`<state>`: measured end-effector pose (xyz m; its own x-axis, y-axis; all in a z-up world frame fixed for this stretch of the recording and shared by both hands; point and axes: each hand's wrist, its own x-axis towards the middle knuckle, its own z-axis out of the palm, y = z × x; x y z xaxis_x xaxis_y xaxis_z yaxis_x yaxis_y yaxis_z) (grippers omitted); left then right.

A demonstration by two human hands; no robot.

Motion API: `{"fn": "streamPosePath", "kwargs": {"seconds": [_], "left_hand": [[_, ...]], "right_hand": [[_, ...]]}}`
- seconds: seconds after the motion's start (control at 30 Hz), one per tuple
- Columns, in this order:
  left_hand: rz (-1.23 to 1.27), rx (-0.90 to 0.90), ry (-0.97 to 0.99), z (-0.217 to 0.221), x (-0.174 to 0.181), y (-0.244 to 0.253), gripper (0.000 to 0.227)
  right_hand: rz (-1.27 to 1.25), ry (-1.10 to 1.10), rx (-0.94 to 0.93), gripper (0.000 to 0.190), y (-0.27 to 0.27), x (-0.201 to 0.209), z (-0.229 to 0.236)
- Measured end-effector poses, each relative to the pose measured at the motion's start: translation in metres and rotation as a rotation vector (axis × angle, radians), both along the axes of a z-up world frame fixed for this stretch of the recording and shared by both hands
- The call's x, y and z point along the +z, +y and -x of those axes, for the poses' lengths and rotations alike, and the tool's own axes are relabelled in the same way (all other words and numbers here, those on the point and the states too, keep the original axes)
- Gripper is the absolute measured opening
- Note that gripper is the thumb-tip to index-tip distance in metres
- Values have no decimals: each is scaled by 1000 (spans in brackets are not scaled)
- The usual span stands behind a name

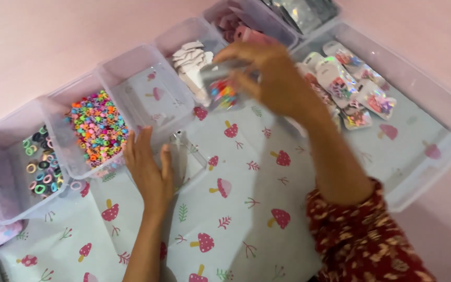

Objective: Picking small colorful beads and charms from storage bins and placing them into small plastic bags for packaging.

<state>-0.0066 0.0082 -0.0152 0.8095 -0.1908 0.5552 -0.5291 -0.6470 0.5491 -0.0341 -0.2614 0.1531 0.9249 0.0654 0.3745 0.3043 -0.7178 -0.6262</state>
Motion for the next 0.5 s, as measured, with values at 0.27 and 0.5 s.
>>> {"fn": "streamPosePath", "kwargs": {"seconds": [0.27, 0.5], "left_hand": [[-26, -21, -50, -3, -8, 6, 41], [-41, -19, -33, -3, -7, 6, 42]], "right_hand": [[159, 182, -312, 29, -135, -6, 34], [348, 216, -475, 48, -241, -58, 0]]}}
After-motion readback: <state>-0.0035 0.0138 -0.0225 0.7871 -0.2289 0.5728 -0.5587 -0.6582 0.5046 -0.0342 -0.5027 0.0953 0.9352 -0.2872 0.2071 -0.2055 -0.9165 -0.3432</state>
